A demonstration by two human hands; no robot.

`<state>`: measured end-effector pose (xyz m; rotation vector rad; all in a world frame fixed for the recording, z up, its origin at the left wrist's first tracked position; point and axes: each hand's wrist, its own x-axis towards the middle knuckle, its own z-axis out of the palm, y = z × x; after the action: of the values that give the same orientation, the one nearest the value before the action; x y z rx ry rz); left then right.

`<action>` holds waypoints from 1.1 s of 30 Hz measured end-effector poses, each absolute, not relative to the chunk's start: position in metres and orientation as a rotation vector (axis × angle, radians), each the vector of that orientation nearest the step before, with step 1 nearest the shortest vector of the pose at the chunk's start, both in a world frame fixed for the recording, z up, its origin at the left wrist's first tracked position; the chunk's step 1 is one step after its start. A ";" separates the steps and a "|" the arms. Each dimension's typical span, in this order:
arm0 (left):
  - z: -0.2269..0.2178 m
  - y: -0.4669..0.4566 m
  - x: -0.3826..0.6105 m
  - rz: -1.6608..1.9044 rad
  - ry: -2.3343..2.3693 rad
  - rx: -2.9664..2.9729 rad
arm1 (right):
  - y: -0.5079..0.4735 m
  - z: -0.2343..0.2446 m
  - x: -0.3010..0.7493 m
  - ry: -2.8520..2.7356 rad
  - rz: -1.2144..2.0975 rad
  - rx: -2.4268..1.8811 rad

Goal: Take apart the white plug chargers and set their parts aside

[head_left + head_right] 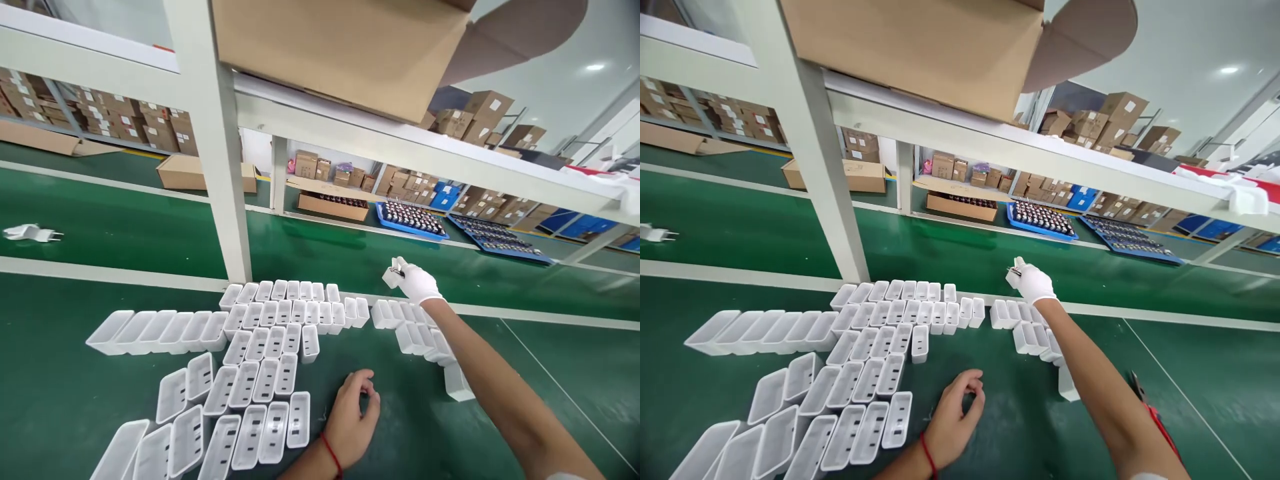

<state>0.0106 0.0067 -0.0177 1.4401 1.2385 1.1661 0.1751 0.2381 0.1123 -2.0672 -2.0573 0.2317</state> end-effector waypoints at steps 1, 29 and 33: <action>-0.018 0.007 0.010 1.170 1.241 1.459 | 0.223 0.113 0.175 -2.039 0.288 -1.998; 0.019 0.001 0.004 0.852 1.910 2.385 | 0.082 0.031 0.175 -1.260 1.696 -1.174; 0.039 0.002 -0.002 0.421 2.332 2.364 | 0.082 0.034 0.176 -1.314 1.658 -1.269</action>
<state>-0.0025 0.0024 0.0390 2.3644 2.3317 0.4213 0.1756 0.0822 0.0340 -1.2688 -1.3135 1.6576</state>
